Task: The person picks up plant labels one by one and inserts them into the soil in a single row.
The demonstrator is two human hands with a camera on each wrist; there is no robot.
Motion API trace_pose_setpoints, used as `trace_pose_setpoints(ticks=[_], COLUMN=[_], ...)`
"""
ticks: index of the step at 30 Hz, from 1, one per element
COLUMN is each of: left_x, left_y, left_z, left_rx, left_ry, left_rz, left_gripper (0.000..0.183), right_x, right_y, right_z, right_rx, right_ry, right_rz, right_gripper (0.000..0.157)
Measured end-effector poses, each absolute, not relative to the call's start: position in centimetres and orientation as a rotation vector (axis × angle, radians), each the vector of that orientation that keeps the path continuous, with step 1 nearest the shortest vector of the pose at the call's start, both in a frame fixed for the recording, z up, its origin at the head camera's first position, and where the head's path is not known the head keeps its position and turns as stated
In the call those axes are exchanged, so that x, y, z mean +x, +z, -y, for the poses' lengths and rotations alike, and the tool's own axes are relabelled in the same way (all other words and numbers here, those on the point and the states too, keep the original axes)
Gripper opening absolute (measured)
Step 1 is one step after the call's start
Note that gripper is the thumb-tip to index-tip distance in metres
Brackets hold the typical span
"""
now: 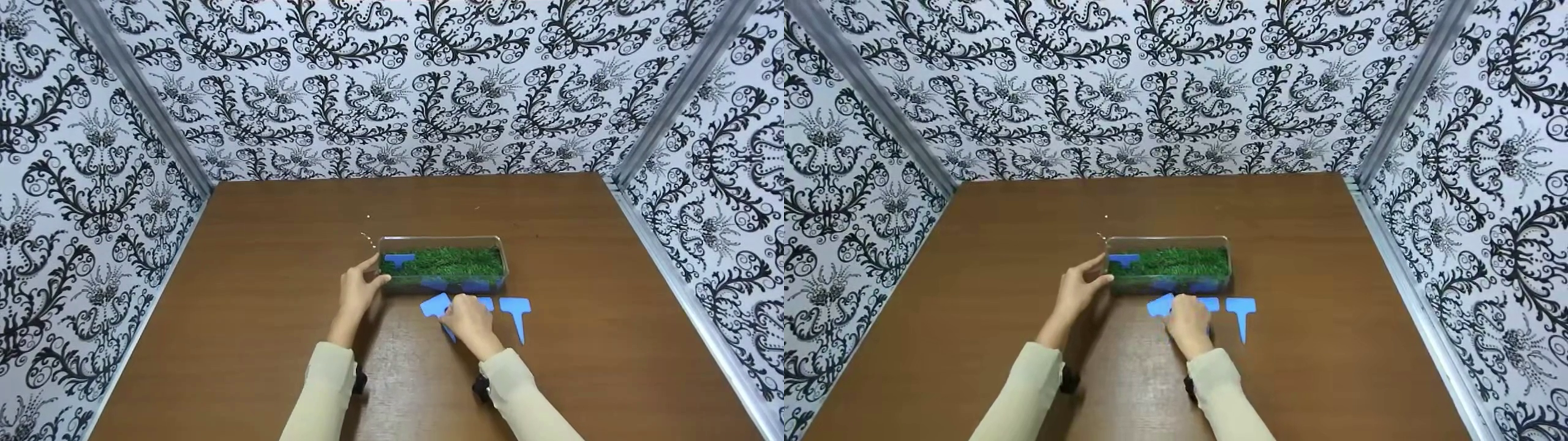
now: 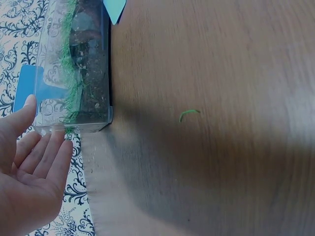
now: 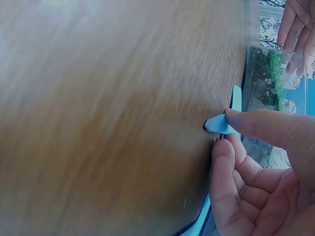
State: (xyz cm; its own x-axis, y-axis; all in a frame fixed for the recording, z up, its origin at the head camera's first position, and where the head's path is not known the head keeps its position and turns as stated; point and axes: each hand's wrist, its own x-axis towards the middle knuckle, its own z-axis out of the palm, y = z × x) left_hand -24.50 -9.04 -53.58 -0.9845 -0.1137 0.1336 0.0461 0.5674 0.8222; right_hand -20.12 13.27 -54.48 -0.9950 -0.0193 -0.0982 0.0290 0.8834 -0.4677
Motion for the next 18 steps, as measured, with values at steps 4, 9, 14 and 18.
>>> trace_pose_setpoints(ticks=[4, 9, 14, 18], left_x=[-24.57, -24.51, -24.55, -24.53], left_y=[-53.68, -53.75, -53.77, -53.76], left_z=[9.05, 9.11, 9.11, 9.13], left_rx=[0.052, 0.019, 0.006, 0.012], left_ry=[-1.398, -1.468, -1.466, -1.454], left_rz=[2.619, 2.583, 2.572, 2.577], left_gripper=[0.052, 0.050, 0.050, 0.050], right_x=[-20.12, -20.17, -20.20, -20.18], right_y=[-54.52, -54.63, -54.74, -55.00], right_z=[-13.44, -13.64, -13.86, -14.08], right_rx=[-0.006, -0.019, -0.057, -0.061], right_ry=[-0.766, -0.834, -0.929, -1.065], right_rz=[-2.945, -2.957, -2.962, -2.889], right_gripper=[0.059, 0.046, 0.019, 0.014])
